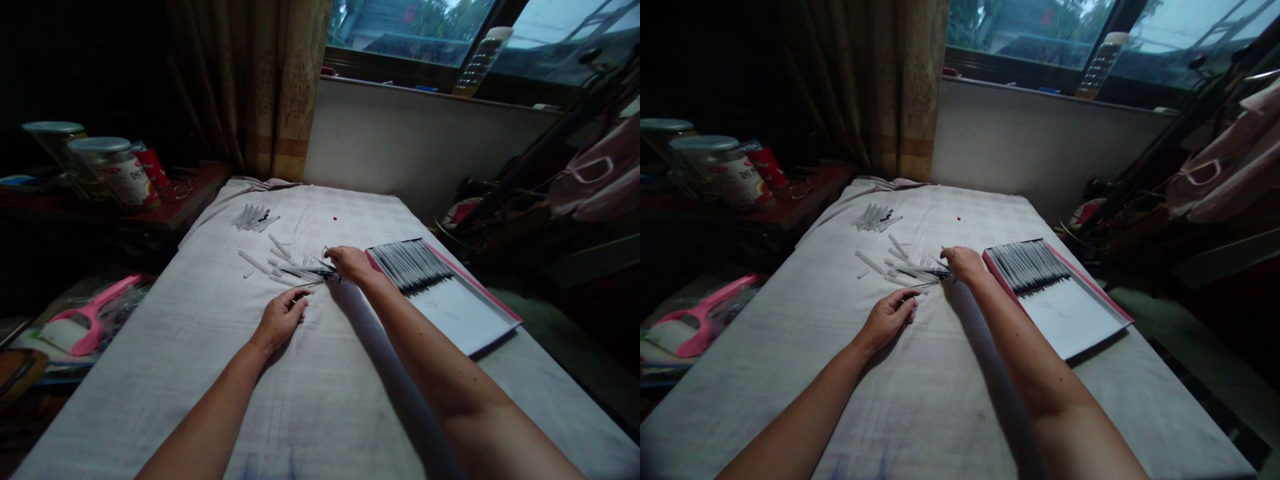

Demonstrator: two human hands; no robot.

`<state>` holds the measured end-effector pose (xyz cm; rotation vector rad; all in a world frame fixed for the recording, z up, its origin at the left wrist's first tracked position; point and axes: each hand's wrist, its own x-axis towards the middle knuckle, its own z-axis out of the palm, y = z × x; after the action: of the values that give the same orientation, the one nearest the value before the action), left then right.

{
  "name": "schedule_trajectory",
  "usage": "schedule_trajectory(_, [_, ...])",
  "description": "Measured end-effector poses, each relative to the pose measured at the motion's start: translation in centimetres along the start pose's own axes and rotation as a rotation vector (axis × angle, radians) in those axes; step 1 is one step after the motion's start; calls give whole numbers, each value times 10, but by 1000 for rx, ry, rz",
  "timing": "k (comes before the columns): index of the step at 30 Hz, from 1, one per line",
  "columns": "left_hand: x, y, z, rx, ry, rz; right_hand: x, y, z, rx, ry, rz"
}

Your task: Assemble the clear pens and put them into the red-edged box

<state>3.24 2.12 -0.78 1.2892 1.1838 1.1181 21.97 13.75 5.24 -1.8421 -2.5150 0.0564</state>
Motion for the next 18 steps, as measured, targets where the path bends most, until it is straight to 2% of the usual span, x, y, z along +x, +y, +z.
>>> schedule_trajectory(5, [0,-1,0,3,-10,18,-8,-13,10,46,-7,-85])
schedule_trajectory(9, [0,-3,-2,64,-13,32,-9,-18,15,70,-7,-75])
schedule_trajectory(11, [1,-2,-5,194,55,140,-14,-18,14,105,39,-38])
schedule_trajectory(13, [0,1,-9,407,199,347,-25,-17,12,166,89,-25])
schedule_trajectory(15, [-2,6,-13,637,342,553,-43,-17,11,246,117,-76])
schedule_trajectory(18, [-6,13,-15,945,399,661,-71,-20,13,382,141,-196])
